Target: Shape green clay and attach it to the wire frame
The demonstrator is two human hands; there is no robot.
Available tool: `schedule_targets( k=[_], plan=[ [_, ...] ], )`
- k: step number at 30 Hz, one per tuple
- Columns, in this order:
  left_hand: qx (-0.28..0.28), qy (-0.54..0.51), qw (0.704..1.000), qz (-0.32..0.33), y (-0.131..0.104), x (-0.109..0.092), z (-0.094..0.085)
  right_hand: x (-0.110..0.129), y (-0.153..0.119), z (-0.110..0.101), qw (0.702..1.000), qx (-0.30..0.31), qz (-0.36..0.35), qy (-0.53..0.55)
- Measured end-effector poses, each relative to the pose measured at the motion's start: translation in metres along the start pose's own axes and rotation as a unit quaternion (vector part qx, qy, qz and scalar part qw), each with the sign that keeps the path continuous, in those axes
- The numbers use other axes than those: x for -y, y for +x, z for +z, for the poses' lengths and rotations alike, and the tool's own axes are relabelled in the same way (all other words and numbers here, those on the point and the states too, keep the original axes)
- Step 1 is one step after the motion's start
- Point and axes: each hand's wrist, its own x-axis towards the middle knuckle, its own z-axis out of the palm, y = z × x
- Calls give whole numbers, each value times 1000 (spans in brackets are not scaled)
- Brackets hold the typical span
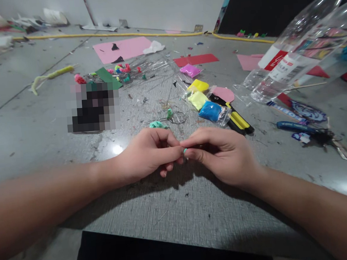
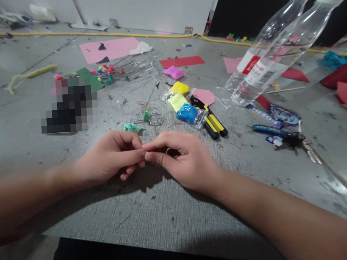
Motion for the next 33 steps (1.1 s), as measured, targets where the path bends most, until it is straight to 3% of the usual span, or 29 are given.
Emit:
schedule_targets(
  k=[4,8,15,23,33],
  plan=[
    [2,16,1000,5,-3,1,1,3,-1,2,992,-2,109,70],
    [11,44,999,25,-6,4,1,5,0,2,975,13,170,144],
    [7,68,997,37,-5,5,1,2,4,-1,901,61,326,281],
    [-43,28,997,55,1,4,0,-7,4,-2,891,-3,300,341],
    [-38,33,998,46,2,5,-2,-2,4,-3,912,14,285,293]
  ],
)
